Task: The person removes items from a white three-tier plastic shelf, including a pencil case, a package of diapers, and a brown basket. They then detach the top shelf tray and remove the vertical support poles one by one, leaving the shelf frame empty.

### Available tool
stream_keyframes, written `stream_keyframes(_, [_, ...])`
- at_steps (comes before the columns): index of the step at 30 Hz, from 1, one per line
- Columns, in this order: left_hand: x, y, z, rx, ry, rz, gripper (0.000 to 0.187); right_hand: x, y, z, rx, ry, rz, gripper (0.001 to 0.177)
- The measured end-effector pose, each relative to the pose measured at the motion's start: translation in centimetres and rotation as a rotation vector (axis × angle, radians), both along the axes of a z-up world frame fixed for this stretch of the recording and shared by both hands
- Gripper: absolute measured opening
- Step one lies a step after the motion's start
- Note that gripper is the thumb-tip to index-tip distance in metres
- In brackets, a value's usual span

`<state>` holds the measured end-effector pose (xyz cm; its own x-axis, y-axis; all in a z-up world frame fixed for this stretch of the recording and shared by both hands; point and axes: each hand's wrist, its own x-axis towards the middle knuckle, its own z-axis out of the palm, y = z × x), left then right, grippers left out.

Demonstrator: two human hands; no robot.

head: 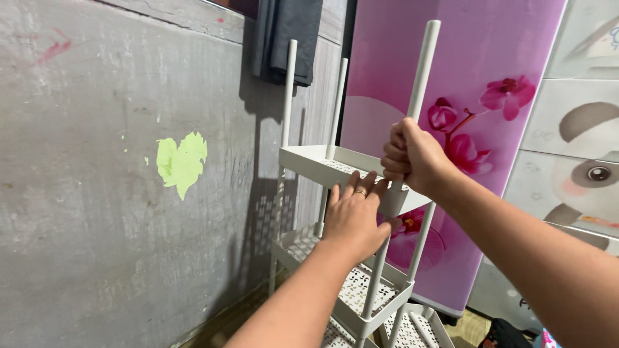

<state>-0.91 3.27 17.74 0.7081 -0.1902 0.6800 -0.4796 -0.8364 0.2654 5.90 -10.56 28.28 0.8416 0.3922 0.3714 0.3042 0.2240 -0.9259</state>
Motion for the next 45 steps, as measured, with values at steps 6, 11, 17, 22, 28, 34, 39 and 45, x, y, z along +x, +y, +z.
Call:
stream_keyframes(6, [-0.8, -0.2, 0.4, 0.112, 0.040, 0.062, 0.072, 0.7, -1.2, 0.0, -0.011, -0.002, 0.147, 0.037])
stream_keyframes(11, [-0.5, -0.7, 0.1, 0.063, 0.020, 0.051, 0.085, -0.2, 0.2, -0.4, 0.022, 0.002, -0.361, 0.022])
stream_keyframes(17, [-0.3, -0.4, -0.2, 0.117, -0.003, 0.071, 0.085, -0.5, 2.0, -1.0, 0.110, -0.149, -0.504, 0.021])
stream_keyframes(22, [-0.8, 0.8, 0.2, 0.291, 0.001, 0.077, 0.083, 0.4, 0.0, 0.1, 0.006, -0.025, -0.084, 0.038])
stream_keyframes(28, [-0.5, 1.4, 0.0, 0.322, -0.085, -0.032, 0.081, 2.0, -4.1, 0.0, -0.014, -0.038, 0.320, 0.047])
stream_keyframes(34, [1.5, 3.4, 0.9, 0.450, 0.115, 0.086, 0.082, 2.1, -4.8, -0.2, 0.067, -0.011, 0.010, 0.041])
stream_keyframes(39, [2.1, 3.7, 0.5, 0.487, -0.001, 0.068, 0.090, 1.6, -4.5, -0.5, 0.125, -0.011, -0.301, 0.040])
stream_keyframes(45, [1.9, 3.0, 0.3, 0.528, -0.014, 0.107, 0.093, 1.4, -3.8, -0.7, 0.121, 0.008, -0.567, 0.033])
